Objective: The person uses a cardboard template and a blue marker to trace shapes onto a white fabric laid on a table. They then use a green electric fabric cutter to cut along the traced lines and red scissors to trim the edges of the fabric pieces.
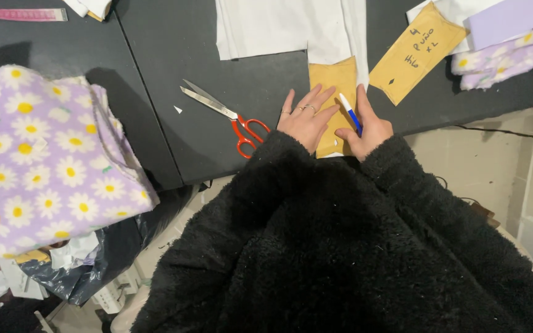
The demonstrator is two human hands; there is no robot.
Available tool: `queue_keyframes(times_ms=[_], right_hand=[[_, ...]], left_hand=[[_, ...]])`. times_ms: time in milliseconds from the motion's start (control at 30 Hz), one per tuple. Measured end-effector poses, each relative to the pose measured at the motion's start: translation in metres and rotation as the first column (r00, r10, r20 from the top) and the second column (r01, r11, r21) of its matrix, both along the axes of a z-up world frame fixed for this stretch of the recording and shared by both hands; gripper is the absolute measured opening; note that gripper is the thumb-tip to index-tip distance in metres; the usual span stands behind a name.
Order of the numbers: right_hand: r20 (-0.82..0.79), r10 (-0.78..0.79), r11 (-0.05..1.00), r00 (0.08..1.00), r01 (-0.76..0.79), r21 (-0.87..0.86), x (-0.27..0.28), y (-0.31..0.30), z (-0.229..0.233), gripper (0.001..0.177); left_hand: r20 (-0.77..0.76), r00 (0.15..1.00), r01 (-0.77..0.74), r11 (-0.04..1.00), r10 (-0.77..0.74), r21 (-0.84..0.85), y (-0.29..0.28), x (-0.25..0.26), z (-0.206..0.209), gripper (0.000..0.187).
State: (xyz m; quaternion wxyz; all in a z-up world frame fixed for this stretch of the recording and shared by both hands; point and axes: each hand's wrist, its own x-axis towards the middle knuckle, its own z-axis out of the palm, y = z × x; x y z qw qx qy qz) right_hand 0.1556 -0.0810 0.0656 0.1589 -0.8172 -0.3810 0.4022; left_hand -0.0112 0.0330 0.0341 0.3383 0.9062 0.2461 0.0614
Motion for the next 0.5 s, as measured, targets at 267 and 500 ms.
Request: queue_keyframes(times_ms=[267,500], right_hand=[[0.124,0.07,0.96,0.99,-0.101,0.261,0.011,-0.005,0.011,0.079],[0.222,0.24,0.946,0.945,-0.279,0.166,0.039,0.025,0.015,0.05]], left_hand=[[-0.183,0.981,0.078,0.994,-0.062,0.082,0.005,0.018,0.001,0.064],[-0.206,0.972,0.114,0.993,-0.11,0.008,0.014,0.046,0.012,0.093]])
